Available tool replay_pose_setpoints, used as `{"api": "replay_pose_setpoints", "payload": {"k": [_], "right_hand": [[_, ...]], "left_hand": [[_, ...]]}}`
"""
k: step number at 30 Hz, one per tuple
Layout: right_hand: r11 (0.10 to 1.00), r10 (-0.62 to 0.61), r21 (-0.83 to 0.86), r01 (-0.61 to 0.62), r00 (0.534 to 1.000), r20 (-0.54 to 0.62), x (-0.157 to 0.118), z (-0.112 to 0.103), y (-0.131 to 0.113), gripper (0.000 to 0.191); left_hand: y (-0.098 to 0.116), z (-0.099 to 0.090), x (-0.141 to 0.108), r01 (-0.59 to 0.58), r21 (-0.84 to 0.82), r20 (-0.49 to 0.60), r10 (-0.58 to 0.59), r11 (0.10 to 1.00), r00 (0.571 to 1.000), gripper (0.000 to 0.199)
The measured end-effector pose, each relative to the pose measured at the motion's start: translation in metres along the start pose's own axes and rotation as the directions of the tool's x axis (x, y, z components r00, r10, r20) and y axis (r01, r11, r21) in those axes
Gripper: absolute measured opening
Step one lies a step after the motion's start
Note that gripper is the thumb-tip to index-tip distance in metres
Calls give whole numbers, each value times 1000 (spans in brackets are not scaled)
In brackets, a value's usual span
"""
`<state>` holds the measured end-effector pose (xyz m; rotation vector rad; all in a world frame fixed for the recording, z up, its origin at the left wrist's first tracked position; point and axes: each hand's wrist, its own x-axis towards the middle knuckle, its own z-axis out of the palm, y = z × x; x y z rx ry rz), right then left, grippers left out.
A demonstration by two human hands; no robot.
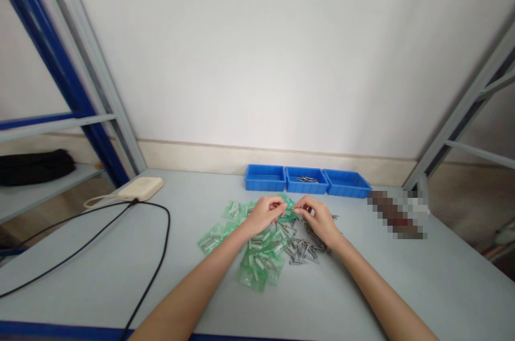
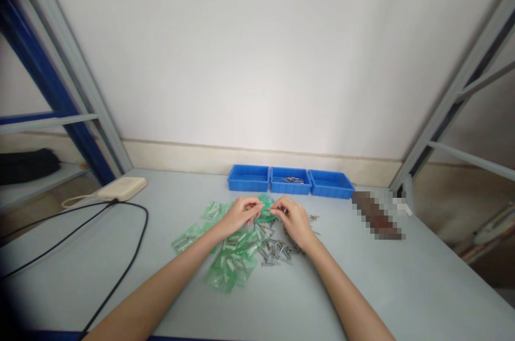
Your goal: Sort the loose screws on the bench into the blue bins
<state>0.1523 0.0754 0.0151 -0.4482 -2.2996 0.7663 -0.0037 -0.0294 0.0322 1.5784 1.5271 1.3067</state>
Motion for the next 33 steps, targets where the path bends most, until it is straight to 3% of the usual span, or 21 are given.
{"api": "replay_pose_setpoints", "payload": {"k": [11, 18, 23, 29, 33], "right_hand": [[998, 49, 31, -49, 999, -18, -1, -1, -8, 31], [999, 32, 36, -30, 999, -43, 0, -1, -7, 21], [998, 64, 25, -63, 998, -19, 4, -3, 4, 28], [926, 185, -288, -244, 958, -217, 48, -34, 42, 31], [832, 104, -509, -222, 963, -249, 55, -66, 63, 27]], "left_hand": [[2, 0, -2, 11, 40, -14, -11, 999, 1000, 41], [-1, 0, 1, -10, -97, -11, 9, 995, 1000, 33], [-11, 4, 5, 19, -96, -41, -24, 995, 999, 48], [-28, 1, 12, 38, -121, -110, -51, 992, 993, 56], [-29, -5, 12, 52, -143, -131, -71, 988, 989, 55]]}}
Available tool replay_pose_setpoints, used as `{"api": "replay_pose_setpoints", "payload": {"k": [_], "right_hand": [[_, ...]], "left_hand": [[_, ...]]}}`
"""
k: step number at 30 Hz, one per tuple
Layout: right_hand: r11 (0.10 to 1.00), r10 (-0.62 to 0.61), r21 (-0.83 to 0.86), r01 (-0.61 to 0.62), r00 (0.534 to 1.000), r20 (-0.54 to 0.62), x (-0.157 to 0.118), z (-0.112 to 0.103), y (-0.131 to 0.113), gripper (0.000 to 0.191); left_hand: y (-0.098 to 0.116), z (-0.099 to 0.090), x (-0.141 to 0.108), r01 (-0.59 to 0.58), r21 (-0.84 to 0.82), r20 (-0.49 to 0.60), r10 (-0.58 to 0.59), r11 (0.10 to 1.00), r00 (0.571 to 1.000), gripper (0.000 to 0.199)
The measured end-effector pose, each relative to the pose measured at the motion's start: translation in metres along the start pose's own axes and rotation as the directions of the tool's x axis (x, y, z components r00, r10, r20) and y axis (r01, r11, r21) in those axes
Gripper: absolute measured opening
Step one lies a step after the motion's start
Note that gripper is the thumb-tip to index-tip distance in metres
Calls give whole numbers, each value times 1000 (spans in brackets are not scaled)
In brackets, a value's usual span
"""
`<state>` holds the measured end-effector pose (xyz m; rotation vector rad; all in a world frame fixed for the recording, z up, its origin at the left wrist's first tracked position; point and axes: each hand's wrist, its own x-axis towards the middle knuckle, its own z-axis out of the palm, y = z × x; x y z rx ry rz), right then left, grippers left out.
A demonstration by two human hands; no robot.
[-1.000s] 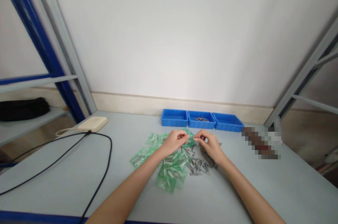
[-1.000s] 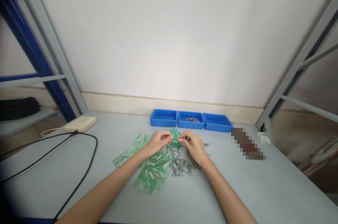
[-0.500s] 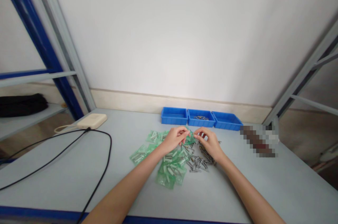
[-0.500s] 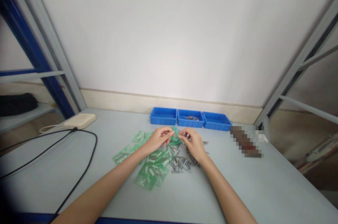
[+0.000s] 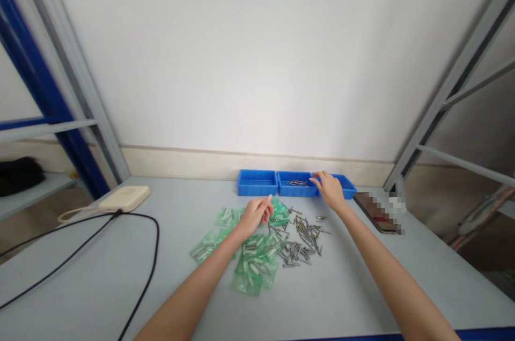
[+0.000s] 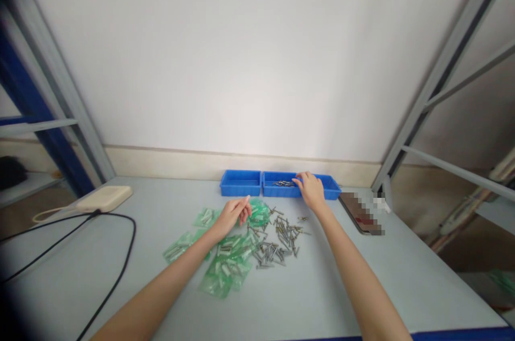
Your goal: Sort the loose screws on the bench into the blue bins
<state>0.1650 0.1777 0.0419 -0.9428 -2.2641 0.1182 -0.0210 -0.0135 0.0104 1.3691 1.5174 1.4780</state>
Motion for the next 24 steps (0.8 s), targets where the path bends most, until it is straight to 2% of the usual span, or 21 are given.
{"api": "replay_pose_setpoints", "payload": {"k": [2, 3, 6, 8, 13, 19, 24], "right_hand": [[999, -16, 36, 13, 997, 79, -11, -9, 14, 27], [995, -36, 101, 20, 986, 161, -19, -13, 20, 27], [956, -162, 291, 34, 891, 424, -50, -21, 31, 24], [951, -191, 308, 36, 850, 490, -67, -21, 33, 20], [965, -124, 262, 1, 882, 454, -81, -13, 23, 9], [952, -182, 300, 59, 897, 403, -70, 5, 4, 11], [913, -154, 408, 16, 939, 308, -57, 22, -16, 8]], "left_hand": [[2, -2, 0, 5, -14, -14, -5, 1000, 1000, 55], [3, -2, 0, 5, -16, -19, -5, 1000, 1000, 55], [3, -1, 0, -2, -8, -24, 2, 1000, 1000, 54], [2, 2, 0, -4, 2, -11, 4, 1000, 1000, 54], [2, 8, -3, -5, 41, 41, 3, 999, 999, 54], [1, 5, -4, -16, 48, 25, 15, 999, 1000, 55], [-4, 8, -4, -10, 72, 44, 7, 997, 999, 55]]}}
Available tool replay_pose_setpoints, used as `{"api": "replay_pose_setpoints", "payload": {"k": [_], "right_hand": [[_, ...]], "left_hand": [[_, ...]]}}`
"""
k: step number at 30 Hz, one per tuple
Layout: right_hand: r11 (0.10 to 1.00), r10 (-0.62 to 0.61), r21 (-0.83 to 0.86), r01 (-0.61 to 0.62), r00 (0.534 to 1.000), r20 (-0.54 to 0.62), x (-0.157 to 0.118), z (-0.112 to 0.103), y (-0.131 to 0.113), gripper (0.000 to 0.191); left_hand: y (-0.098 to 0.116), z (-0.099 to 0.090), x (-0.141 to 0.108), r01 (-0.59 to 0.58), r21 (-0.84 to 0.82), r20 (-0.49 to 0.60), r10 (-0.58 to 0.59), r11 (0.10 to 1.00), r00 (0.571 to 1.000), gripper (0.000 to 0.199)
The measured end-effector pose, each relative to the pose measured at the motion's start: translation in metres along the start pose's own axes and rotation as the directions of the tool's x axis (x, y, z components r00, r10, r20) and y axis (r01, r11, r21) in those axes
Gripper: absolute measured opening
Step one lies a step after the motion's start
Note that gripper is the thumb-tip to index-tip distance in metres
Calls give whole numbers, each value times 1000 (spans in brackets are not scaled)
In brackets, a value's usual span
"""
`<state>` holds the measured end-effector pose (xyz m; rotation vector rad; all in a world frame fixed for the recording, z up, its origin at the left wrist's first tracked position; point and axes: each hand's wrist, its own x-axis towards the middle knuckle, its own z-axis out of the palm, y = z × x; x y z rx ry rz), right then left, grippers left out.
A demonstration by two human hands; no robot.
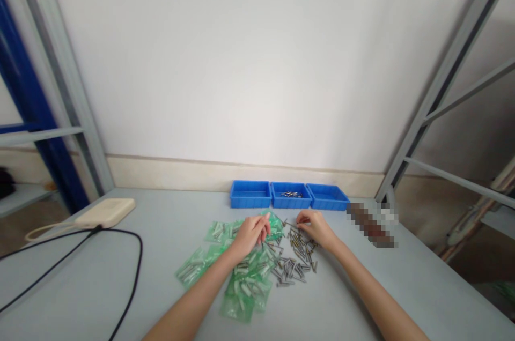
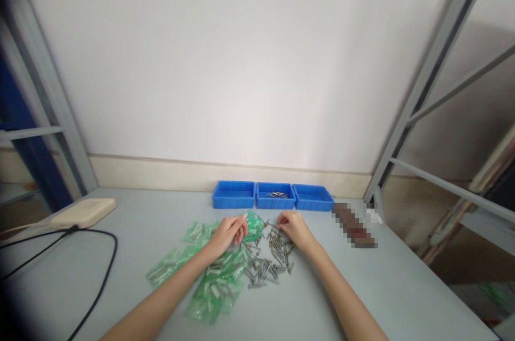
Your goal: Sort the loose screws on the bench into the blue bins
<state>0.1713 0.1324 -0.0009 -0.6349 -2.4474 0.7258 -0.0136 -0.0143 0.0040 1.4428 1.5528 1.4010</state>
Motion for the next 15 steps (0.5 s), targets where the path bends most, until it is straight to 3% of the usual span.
{"api": "replay_pose_setpoints", "payload": {"k": [3, 8, 15], "right_hand": [[985, 52, 167, -44, 997, -48, 9, 11, -3, 8], [874, 226, 460, -154, 968, -105, 10, 31, 5, 16], [891, 216, 437, -122, 961, -171, 2, 31, 0, 23]], "left_hand": [[-1, 2, -1, 15, 8, 21, -15, 1000, 1000, 55], [-1, 3, -1, 6, 1, 32, -6, 1000, 999, 50], [-2, 6, -3, -13, 54, 47, 10, 998, 999, 39]]}}
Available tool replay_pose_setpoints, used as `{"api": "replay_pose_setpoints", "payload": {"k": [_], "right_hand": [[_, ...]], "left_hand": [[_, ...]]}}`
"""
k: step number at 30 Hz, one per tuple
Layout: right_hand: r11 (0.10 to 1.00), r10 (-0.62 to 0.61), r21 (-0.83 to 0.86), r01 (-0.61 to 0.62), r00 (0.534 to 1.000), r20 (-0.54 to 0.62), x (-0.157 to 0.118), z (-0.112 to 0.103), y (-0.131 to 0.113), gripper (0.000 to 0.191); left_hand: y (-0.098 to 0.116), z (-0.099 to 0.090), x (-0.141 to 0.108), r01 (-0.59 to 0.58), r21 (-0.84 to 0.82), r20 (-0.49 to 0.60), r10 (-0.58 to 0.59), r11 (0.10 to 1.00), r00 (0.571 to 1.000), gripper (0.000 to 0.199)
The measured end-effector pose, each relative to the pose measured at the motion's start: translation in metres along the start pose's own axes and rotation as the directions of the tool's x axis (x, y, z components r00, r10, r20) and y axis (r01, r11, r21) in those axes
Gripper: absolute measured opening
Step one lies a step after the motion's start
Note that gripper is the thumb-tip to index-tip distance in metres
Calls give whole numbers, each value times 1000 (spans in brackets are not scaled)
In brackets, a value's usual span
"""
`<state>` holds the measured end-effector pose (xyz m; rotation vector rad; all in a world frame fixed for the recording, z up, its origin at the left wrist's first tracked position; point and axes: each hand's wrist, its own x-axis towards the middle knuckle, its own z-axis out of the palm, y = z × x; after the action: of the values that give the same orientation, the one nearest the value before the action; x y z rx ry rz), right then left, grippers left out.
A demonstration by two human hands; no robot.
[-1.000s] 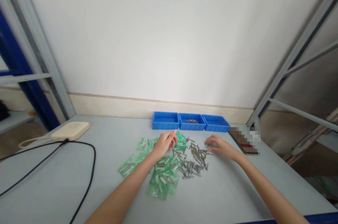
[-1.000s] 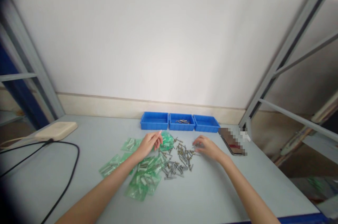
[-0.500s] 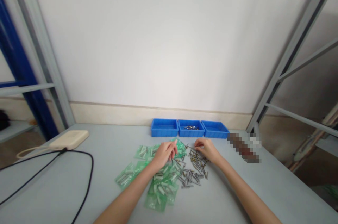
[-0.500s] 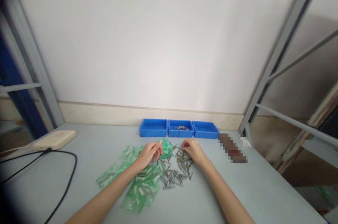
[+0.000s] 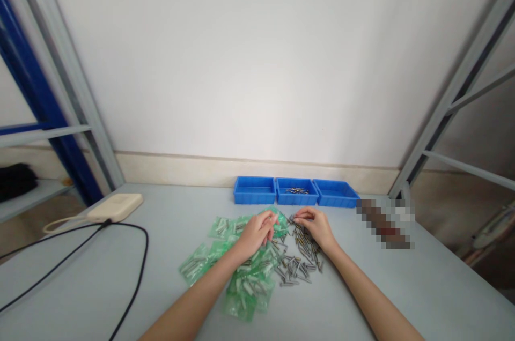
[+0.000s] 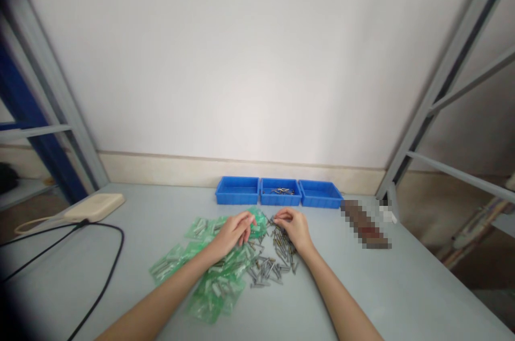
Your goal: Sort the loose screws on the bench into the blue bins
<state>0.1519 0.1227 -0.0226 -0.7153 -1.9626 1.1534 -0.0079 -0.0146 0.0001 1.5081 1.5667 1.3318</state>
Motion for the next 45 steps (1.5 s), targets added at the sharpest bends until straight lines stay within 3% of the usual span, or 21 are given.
{"api": "replay_pose_setpoints", "payload": {"k": [7, 12, 17, 25, 31, 36, 41, 45], "right_hand": [[970, -16, -244, 16, 1000, 0, -8, 3, -7, 21], [978, -10, -209, 11, 1000, 6, -8, 3, -7, 23], [980, -113, -172, 103, 992, -49, -13, 0, -25, 27], [981, -168, -94, 171, 985, 37, -30, 15, -54, 24], [964, -207, -160, 214, 977, 56, -32, 20, -56, 24], [946, -144, -281, 163, 986, 87, -31, 16, -57, 25], [968, -132, -191, 163, 977, 165, -30, 17, -57, 35], [973, -148, -156, 168, 980, 136, -28, 18, -53, 26]], "left_hand": [[4, 2, -2, 16, 10, 16, -16, 1000, 1000, 33], [1, 2, 0, 7, 8, 32, -7, 1000, 999, 34], [3, 3, -1, 4, 25, -12, -4, 1000, 1000, 35], [15, 4, -7, -29, 101, 25, 27, 994, 999, 31], [17, 4, -5, -13, 72, -63, 18, 997, 998, 32], [22, 3, -6, -5, 100, -110, 16, 995, 994, 38], [23, 4, -6, -3, 113, -129, 18, 994, 991, 41], [20, 5, -5, 6, 63, -105, 0, 998, 994, 34]]}}
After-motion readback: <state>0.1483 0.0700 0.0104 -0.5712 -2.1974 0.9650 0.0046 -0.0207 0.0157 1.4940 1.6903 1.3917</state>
